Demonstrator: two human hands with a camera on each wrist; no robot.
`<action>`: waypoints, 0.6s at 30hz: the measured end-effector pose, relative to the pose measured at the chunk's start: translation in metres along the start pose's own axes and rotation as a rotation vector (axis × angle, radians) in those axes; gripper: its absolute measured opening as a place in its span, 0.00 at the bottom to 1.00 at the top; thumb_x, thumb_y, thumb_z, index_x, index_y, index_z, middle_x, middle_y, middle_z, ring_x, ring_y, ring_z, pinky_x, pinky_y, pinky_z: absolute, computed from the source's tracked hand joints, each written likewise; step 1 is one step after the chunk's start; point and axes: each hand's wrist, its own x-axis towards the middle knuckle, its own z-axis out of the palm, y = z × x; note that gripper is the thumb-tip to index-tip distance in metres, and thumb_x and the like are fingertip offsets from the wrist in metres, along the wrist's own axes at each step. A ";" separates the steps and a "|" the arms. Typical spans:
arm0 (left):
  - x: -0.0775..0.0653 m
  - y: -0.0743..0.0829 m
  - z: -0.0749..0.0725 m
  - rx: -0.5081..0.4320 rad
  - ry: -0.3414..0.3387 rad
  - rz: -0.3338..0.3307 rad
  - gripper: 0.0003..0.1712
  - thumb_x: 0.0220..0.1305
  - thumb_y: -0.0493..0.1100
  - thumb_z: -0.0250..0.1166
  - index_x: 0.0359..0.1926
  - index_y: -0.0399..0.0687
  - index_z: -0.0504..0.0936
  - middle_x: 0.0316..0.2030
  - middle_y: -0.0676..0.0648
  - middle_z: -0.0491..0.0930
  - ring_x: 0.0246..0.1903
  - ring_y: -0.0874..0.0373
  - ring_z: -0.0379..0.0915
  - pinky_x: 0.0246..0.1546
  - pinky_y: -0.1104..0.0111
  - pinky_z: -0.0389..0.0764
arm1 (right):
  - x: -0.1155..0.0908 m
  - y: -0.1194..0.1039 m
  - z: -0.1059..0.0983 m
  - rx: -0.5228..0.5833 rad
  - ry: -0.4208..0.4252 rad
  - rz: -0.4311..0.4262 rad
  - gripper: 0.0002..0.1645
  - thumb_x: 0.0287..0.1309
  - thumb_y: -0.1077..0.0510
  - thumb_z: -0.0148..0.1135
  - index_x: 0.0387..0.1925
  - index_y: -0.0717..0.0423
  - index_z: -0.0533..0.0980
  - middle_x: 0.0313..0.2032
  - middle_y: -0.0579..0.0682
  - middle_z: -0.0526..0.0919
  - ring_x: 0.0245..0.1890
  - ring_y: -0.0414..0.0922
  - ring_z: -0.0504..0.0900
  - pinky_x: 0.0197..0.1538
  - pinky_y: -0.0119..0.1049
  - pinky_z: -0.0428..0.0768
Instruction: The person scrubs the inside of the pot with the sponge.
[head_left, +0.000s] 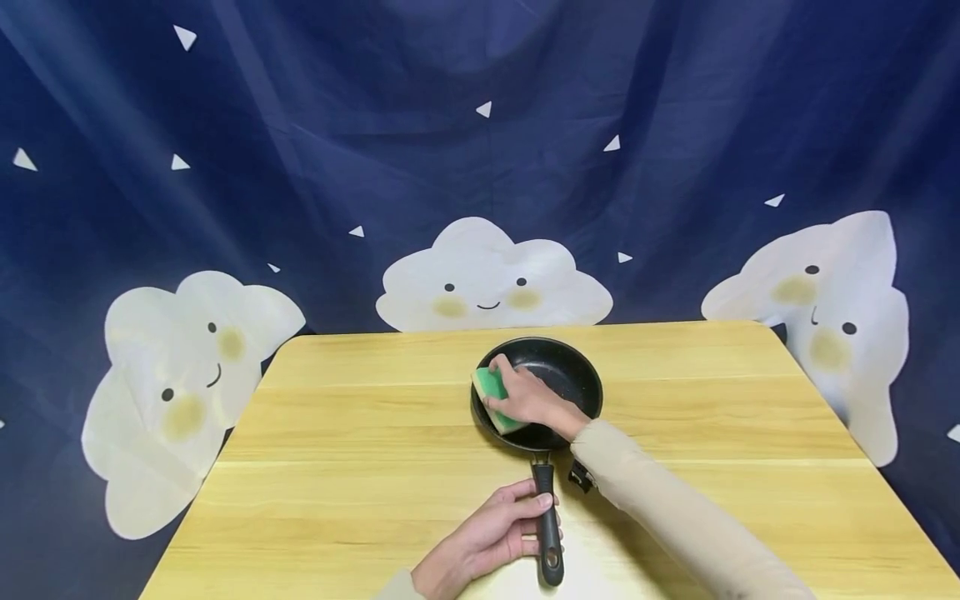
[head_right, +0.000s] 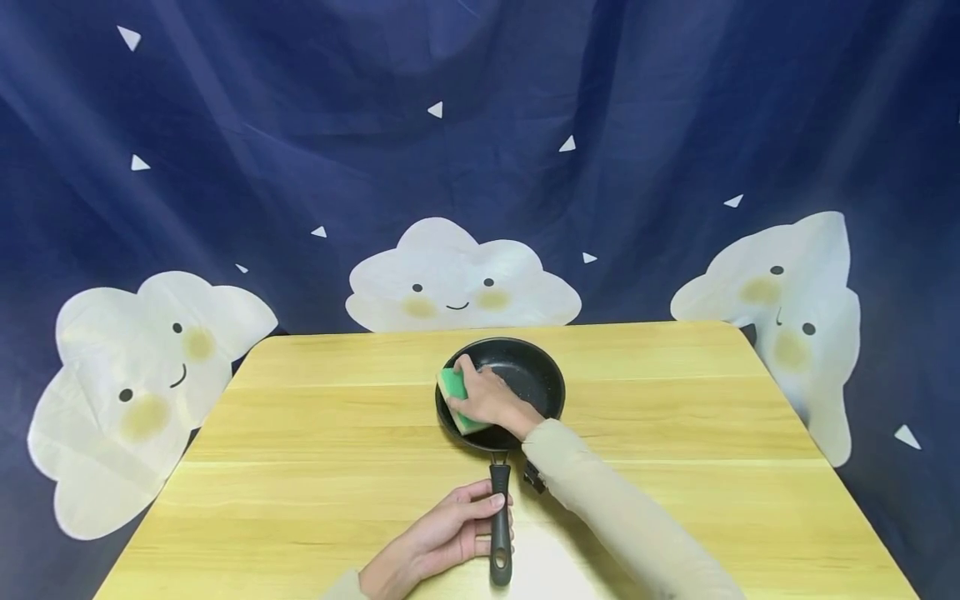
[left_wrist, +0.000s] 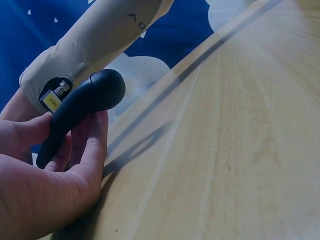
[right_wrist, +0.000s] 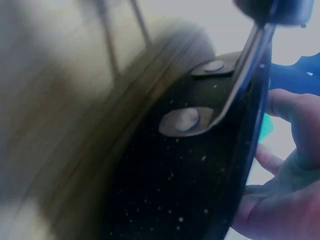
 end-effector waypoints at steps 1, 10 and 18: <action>0.000 0.000 0.000 0.000 0.000 0.000 0.18 0.75 0.42 0.61 0.59 0.39 0.72 0.39 0.50 0.78 0.39 0.59 0.81 0.43 0.63 0.84 | 0.001 0.000 0.000 -0.012 0.010 0.001 0.29 0.69 0.50 0.66 0.63 0.49 0.62 0.45 0.61 0.74 0.38 0.52 0.78 0.36 0.42 0.80; 0.001 0.000 0.001 -0.012 -0.010 -0.015 0.19 0.76 0.42 0.61 0.61 0.40 0.71 0.39 0.50 0.78 0.40 0.59 0.81 0.43 0.63 0.84 | 0.009 0.008 -0.001 -0.119 0.079 0.044 0.31 0.68 0.49 0.68 0.65 0.47 0.63 0.45 0.60 0.70 0.35 0.52 0.75 0.35 0.41 0.77; 0.000 0.000 0.001 -0.017 -0.003 -0.004 0.17 0.75 0.42 0.61 0.59 0.41 0.72 0.39 0.51 0.78 0.39 0.60 0.81 0.42 0.63 0.84 | 0.011 0.009 -0.001 -0.161 0.121 0.022 0.30 0.67 0.51 0.69 0.64 0.46 0.64 0.44 0.60 0.69 0.38 0.55 0.73 0.33 0.44 0.76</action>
